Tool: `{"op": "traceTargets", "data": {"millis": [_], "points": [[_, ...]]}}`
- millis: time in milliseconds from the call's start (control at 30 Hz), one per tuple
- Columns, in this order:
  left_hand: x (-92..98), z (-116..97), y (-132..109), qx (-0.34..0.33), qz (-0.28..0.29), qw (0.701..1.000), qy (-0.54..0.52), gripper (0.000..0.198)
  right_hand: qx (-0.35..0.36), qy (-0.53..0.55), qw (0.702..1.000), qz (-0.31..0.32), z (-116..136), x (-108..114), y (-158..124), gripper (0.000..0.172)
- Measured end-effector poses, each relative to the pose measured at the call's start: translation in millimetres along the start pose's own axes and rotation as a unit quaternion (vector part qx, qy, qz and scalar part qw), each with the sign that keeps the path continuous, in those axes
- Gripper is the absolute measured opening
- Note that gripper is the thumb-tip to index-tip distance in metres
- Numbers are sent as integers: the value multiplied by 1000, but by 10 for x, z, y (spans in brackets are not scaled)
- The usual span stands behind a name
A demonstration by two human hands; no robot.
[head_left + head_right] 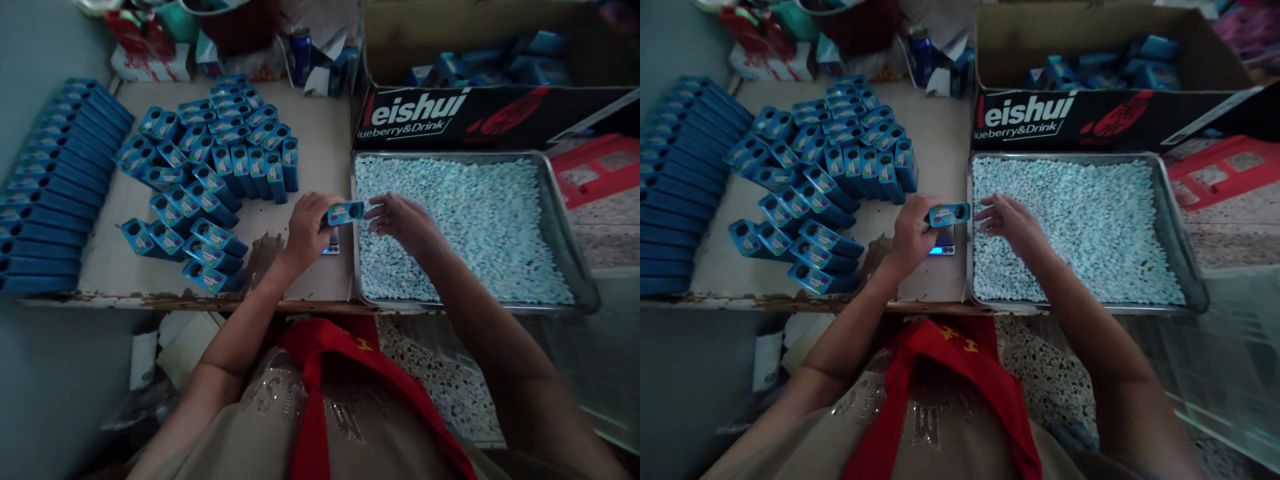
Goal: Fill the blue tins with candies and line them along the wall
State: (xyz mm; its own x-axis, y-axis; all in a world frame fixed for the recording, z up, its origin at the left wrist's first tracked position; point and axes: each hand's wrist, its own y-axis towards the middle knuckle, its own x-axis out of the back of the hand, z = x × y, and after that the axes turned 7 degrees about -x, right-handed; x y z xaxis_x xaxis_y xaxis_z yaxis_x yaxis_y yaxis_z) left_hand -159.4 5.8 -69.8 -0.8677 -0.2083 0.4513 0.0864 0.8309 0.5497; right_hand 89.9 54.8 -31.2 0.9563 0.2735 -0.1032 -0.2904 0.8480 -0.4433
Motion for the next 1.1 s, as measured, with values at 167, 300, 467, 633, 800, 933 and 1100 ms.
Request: {"op": "traceTargets", "data": {"millis": [167, 300, 467, 633, 800, 933, 1100], "points": [[-30, -115, 143, -83, 33, 991, 100, 31, -150, 136, 974, 97, 16, -284, 167, 60], [-70, 23, 106, -43, 13, 992, 116, 27, -153, 184, 963, 121, 11, -251, 170, 44], [-102, 81, 32, 60, -89, 994, 18, 33, -141, 191, 964, 115, -56, -171, 163, 16], [-115, 14, 27, 120, -108, 985, -54, 43, -45, 156, 982, 92, -10, -104, 113, 17], [-37, -12, -68, 196, -117, 961, -155, 51, 98, 110, 985, 88, 184, -118, 41, 13], [43, 79, -184, 241, -137, 930, -241, 57, 88, 70, 987, 113, 305, -285, 96, 12], [103, 142, -208, 199, -71, 955, -206, 56, -6, 81, 994, 71, 332, -328, 220, 9]]}}
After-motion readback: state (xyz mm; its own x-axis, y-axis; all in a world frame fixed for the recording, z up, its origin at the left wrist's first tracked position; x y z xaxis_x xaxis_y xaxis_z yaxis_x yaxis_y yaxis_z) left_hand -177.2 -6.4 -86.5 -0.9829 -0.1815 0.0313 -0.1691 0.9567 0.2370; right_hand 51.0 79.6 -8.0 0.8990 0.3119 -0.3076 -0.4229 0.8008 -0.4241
